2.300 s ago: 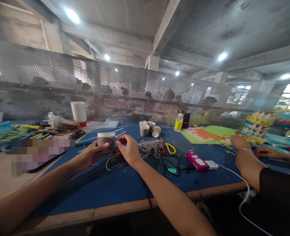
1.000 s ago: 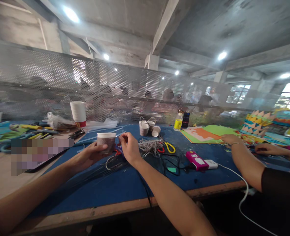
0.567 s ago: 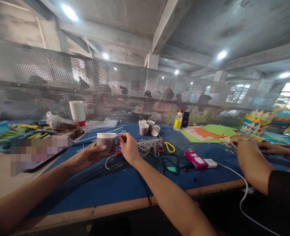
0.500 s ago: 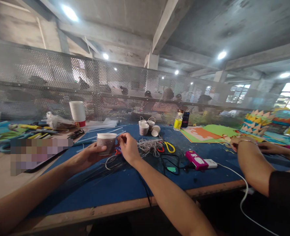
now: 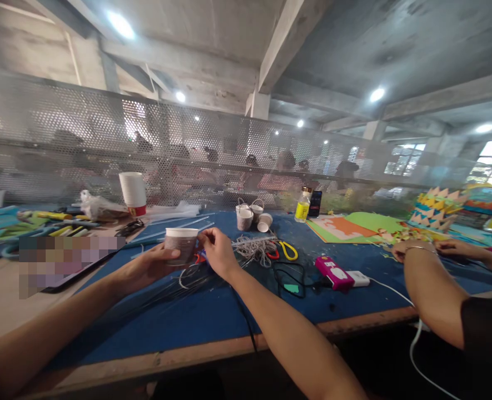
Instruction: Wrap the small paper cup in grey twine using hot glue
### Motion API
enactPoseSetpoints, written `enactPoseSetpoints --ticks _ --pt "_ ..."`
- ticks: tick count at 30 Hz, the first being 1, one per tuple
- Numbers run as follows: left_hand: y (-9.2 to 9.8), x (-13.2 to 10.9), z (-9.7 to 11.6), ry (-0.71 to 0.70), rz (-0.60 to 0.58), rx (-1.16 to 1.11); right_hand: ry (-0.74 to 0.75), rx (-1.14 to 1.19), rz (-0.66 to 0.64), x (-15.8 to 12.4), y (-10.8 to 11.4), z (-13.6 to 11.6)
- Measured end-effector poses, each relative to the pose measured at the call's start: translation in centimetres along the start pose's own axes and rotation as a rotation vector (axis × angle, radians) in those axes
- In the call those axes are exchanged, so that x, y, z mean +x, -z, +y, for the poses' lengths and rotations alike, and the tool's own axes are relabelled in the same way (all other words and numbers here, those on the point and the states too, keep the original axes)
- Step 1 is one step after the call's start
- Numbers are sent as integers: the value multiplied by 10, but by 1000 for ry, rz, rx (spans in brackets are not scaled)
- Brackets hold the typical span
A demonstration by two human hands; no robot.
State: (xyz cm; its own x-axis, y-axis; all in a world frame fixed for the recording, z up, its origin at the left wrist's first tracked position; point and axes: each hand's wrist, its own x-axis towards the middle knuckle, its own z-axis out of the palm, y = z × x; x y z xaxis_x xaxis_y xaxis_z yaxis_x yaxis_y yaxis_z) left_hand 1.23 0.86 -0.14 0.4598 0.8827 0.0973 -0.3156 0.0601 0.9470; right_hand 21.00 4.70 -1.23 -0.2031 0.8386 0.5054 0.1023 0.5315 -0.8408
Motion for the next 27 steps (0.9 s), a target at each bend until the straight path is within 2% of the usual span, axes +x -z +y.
enactPoseSetpoints --ticks 10,17,23,27 --pt "12 0 -1 66 -62 -9 -90 151 -96 2 2 3" --pt "12 2 -2 77 -34 -39 -129 233 -82 1 0 1" --pt "7 2 0 36 -33 -61 -126 200 -11 1 -2 1" --pt "8 3 0 -1 13 -56 -124 72 -41 -2 -4 -2"
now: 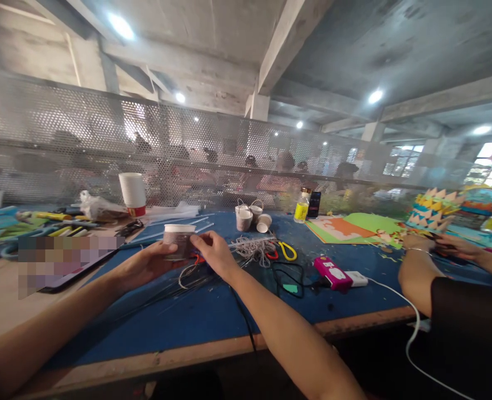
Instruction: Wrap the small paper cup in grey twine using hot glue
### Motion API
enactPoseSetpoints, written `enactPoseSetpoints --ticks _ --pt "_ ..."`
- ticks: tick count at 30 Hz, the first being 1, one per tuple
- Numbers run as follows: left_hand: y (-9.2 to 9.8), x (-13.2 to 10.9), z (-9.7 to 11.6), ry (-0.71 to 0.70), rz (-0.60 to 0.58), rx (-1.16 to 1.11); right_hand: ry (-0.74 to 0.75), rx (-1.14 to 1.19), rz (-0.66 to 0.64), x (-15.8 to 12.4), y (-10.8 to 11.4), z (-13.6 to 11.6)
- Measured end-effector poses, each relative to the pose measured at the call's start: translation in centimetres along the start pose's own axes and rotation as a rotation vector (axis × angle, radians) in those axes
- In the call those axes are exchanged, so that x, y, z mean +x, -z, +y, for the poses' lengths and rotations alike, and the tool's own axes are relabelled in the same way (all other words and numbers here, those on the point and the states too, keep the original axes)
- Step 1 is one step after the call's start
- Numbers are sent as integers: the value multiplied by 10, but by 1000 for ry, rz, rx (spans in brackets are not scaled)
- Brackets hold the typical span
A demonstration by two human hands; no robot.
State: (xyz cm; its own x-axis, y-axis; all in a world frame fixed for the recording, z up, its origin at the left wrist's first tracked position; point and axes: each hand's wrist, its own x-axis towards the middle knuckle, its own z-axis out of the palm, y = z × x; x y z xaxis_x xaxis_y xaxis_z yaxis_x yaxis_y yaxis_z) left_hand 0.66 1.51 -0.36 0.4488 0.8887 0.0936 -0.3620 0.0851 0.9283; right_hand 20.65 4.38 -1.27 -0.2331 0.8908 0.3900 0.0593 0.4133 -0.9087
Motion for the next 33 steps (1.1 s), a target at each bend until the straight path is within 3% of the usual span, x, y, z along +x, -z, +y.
enactPoseSetpoints --ticks 16,25,33 --pt "-13 2 0 -74 23 89 103 -149 117 -3 1 -5" --pt "-14 2 -1 -81 99 110 258 -221 88 -6 -4 -3" --pt "-7 7 -6 -117 84 84 316 -261 -57 -15 -8 -17"
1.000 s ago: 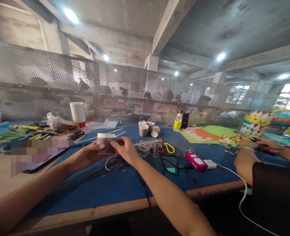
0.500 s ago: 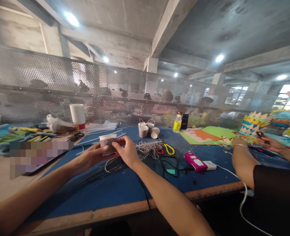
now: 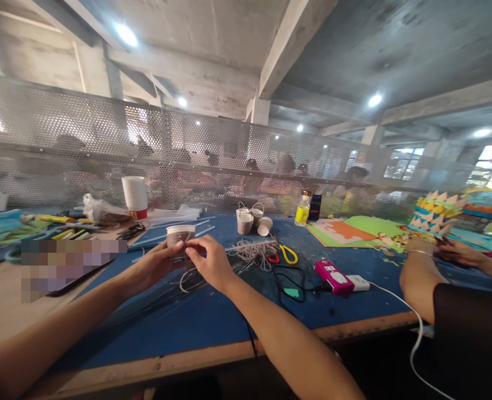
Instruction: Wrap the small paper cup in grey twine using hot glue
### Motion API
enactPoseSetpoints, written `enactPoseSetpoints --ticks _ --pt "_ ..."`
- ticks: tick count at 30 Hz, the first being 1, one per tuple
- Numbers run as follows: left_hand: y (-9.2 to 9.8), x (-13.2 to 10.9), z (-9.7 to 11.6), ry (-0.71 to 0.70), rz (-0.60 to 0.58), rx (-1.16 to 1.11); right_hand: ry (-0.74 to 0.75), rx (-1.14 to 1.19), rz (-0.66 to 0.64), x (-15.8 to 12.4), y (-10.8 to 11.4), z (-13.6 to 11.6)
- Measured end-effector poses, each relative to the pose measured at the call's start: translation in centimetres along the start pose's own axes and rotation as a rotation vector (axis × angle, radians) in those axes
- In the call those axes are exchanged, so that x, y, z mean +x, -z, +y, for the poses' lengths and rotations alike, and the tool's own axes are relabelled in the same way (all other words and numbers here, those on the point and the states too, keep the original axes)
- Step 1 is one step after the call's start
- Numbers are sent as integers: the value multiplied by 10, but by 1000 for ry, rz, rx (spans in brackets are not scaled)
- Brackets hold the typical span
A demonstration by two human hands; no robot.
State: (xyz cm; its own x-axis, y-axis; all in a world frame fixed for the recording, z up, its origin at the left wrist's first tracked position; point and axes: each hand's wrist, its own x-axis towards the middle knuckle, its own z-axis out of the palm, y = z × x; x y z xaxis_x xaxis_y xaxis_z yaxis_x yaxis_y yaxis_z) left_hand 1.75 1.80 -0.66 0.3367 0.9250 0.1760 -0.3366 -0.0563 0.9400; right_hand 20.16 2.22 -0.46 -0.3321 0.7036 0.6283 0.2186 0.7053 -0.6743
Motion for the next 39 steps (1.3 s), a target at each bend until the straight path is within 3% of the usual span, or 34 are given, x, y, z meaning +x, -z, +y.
enactPoseSetpoints --ticks 7,18,21,24,28,33,36,39 --pt "5 4 -3 -28 15 38 92 -46 -60 -2 0 1" --pt "6 4 -4 -14 47 47 -20 92 -109 -2 -1 2" --pt "5 3 -1 -14 126 7 -35 -49 -43 3 7 8" --pt "4 1 3 14 207 -30 -139 -425 72 7 20 16" --pt "3 0 7 19 249 -73 -324 -744 -104 5 32 23" --pt "5 1 9 8 222 -137 -429 -795 -330 2 28 30" --pt "5 0 9 16 181 -172 -456 -790 -368 3 22 34" --pt "6 -2 9 18 149 -188 -490 -803 -327 4 19 35"
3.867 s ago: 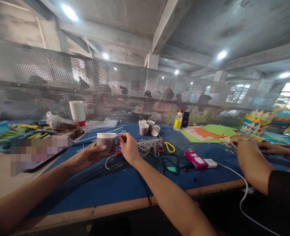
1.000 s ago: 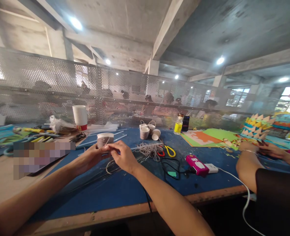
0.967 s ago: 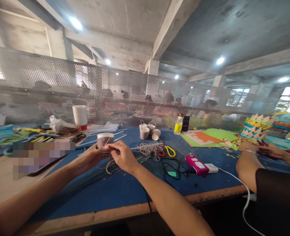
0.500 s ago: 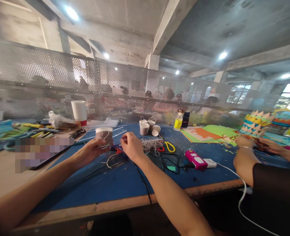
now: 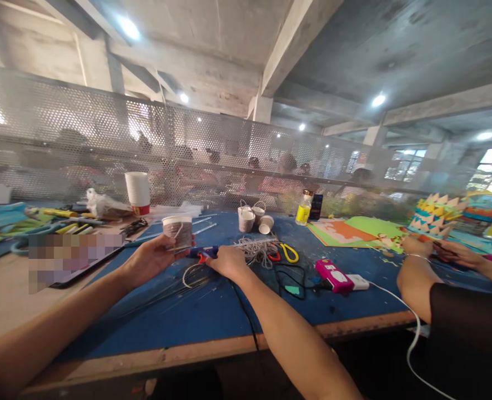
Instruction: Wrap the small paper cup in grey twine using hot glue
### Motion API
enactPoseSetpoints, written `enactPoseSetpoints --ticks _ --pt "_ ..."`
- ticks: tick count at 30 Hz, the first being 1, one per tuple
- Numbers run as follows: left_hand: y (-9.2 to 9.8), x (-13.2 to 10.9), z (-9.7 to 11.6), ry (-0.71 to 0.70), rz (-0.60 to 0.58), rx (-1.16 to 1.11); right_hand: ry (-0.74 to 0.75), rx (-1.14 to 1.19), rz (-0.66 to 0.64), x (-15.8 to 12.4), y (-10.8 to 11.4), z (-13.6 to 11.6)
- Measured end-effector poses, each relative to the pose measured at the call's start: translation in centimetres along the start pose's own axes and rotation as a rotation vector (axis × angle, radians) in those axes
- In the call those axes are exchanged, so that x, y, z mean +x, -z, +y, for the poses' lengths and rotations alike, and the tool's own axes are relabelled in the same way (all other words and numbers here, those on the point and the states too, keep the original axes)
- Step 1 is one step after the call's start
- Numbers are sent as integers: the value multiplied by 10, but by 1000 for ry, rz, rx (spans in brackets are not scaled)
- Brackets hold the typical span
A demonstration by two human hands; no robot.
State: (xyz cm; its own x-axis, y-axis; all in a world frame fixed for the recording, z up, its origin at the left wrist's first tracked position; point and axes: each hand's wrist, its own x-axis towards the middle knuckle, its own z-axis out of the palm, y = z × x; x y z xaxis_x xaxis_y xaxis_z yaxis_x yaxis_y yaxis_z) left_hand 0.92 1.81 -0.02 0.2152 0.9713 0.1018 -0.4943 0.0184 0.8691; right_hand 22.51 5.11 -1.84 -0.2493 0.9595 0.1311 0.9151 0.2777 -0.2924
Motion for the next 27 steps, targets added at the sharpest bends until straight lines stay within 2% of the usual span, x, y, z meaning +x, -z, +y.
enactPoseSetpoints --ticks 4,12,16,20,23,27 --pt "0 -1 1 4 -25 -17 -46 81 85 -3 2 -4" --pt "1 -1 3 9 -14 -39 -119 233 438 -6 12 -11" --pt "3 1 4 -10 -25 -48 -60 299 571 -4 13 -10" --pt "2 1 4 -18 24 -35 30 371 718 -1 11 -5" --pt "0 2 3 0 94 25 88 532 729 0 9 -4" --pt "1 3 2 22 136 63 193 810 610 -3 9 -8"
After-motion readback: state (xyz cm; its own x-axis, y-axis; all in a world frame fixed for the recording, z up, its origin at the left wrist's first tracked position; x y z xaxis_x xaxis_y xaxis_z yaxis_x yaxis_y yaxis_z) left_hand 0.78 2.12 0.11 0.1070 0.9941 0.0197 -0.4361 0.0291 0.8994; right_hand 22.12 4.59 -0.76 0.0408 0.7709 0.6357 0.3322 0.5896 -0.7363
